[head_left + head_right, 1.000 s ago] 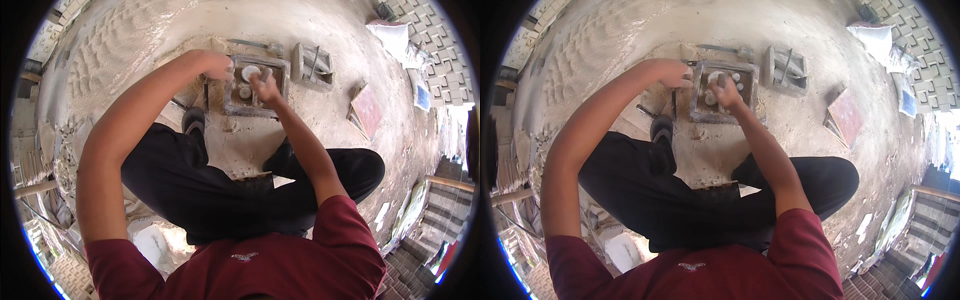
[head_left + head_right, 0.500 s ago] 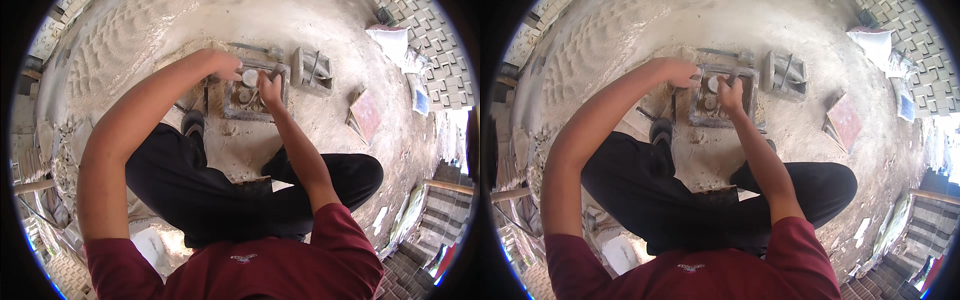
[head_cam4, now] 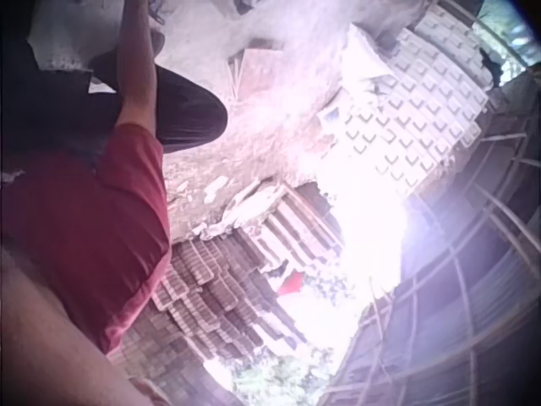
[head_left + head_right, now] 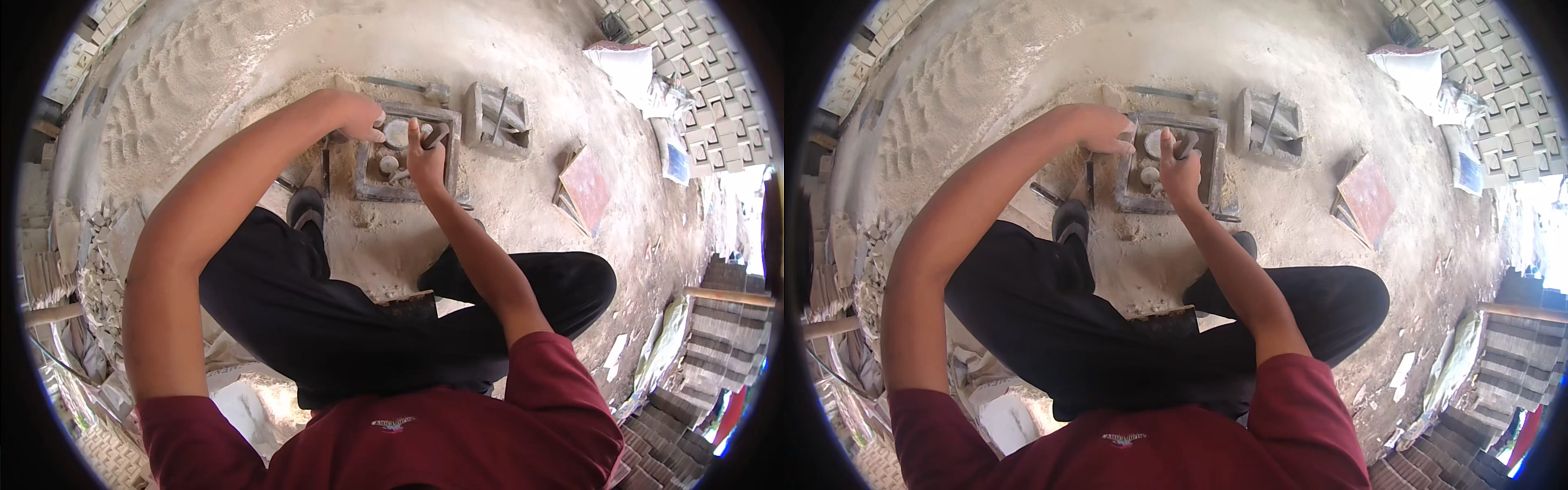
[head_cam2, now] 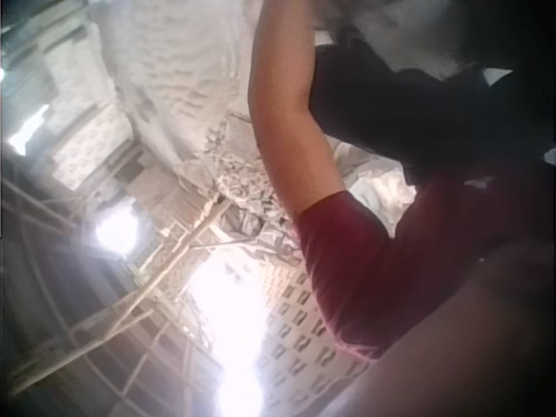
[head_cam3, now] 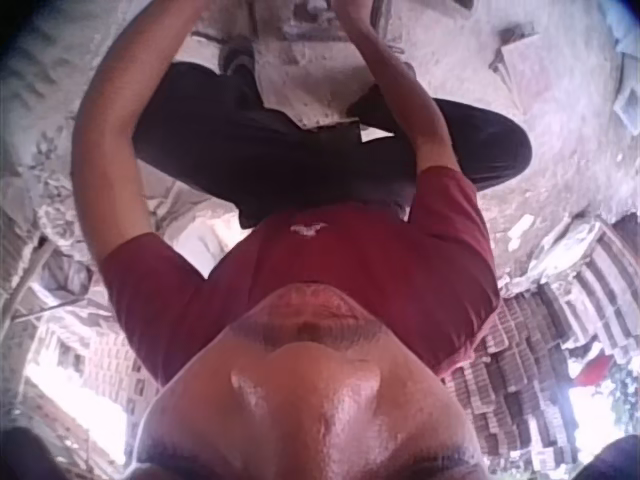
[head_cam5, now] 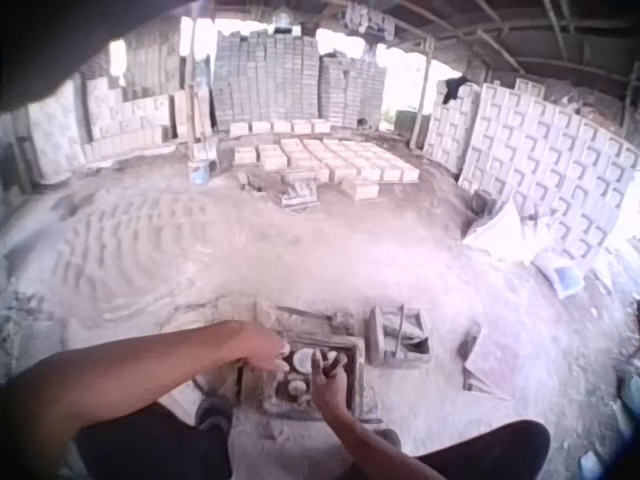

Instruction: The person cleans sand from a mold using a small brush and then taps the center of the mold with a wooden mallet.

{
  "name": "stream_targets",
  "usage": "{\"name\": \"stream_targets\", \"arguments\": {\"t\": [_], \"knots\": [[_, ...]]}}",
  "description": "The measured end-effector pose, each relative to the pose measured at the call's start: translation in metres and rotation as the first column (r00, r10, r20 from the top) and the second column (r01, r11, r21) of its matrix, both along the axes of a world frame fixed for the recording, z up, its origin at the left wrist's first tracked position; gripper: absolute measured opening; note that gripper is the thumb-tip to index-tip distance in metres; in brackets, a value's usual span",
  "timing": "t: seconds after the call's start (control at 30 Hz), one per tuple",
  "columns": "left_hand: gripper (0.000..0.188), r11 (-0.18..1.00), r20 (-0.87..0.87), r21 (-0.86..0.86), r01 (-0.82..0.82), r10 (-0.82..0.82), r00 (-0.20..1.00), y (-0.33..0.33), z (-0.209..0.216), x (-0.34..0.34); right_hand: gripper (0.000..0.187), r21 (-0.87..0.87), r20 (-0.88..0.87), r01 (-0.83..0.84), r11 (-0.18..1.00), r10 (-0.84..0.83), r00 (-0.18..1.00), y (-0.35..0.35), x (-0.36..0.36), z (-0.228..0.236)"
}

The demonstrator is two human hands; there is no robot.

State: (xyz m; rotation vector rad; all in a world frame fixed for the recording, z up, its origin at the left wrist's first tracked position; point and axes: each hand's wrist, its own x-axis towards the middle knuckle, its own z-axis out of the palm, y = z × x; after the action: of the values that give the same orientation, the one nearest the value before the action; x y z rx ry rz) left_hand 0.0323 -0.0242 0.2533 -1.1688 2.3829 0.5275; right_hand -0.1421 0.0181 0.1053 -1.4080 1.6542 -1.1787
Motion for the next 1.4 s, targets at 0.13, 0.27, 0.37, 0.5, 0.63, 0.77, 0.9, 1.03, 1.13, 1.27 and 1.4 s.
{"name": "stream_targets", "arguments": {"t": [0.13, 0.27, 0.37, 0.5, 0.63, 0.77, 0.9, 1.03, 1.13, 1.27, 1.4], "knots": [[0.050, 0.998, 0.012, -0.020, -0.061, 0.062, 0.998, 0.001, 0.002, 0.012, 0.054, -0.046, 0.074, -0.257, 0.965, 0.260, 0.963, -0.002, 0.011, 0.056], [0.053, 0.992, 0.010, -0.022, -0.122, 0.122, 0.992, -0.007, 0.005, 0.018, 0.053, -0.235, -0.023, -0.267, 0.935, 0.269, 0.963, 0.011, 0.009, 0.031], [0.053, 0.991, -0.020, -0.073, -0.113, 0.112, 0.994, -0.016, 0.008, 0.019, 0.056, -0.298, 0.149, -0.059, 0.953, 0.108, 0.983, 0.003, 0.007, 0.016], [0.052, 0.990, 0.020, -0.030, -0.141, 0.142, 0.990, 0.000, 0.012, 0.028, 0.052, -0.150, 0.203, 0.034, 0.988, -0.003, 0.979, 0.019, 0.010, 0.065], [0.052, 0.997, -0.015, -0.016, -0.078, 0.078, 0.997, -0.008, 0.006, 0.012, 0.053, -0.239, 0.113, -0.005, 0.971, 0.034, 0.993, 0.018, -0.005, 0.021], [0.052, 0.995, -0.009, 0.018, -0.096, 0.096, 0.995, -0.004, 0.005, 0.013, 0.052, -0.191, 0.310, 0.081, 0.978, -0.018, 0.951, 0.019, 0.016, 0.055], [0.052, 1.000, 0.026, -0.015, -0.014, 0.014, 1.000, 0.001, 0.005, -0.004, 0.052, -0.315, 0.035, 0.028, 0.949, -0.017, 0.999, 0.027, 0.009, 0.021], [0.052, 0.998, 0.071, -0.044, -0.051, 0.054, 0.996, 0.001, 0.005, 0.013, 0.052, -0.132, 0.304, 0.062, 0.989, -0.019, 0.952, 0.009, 0.023, 0.064], [0.051, 0.996, 0.074, -0.035, -0.077, 0.079, 0.994, -0.002, 0.003, 0.020, 0.054, -0.167, 0.212, 0.015, 0.986, 0.022, 0.977, 0.000, 0.017, 0.074], [0.048, 0.995, 0.046, -0.094, -0.046, 0.051, 0.998, -0.004, -0.003, 0.029, 0.053, -0.238, -0.112, 0.044, 0.970, -0.072, 0.991, -0.015, 0.018, 0.035], [0.049, 0.990, -0.001, -0.062, -0.125, 0.125, 0.992, -0.001, -0.004, 0.052, 0.052, -0.161, 0.159, 0.069, 0.985, -0.044, 0.986, -0.013, 0.034, 0.072]]}}
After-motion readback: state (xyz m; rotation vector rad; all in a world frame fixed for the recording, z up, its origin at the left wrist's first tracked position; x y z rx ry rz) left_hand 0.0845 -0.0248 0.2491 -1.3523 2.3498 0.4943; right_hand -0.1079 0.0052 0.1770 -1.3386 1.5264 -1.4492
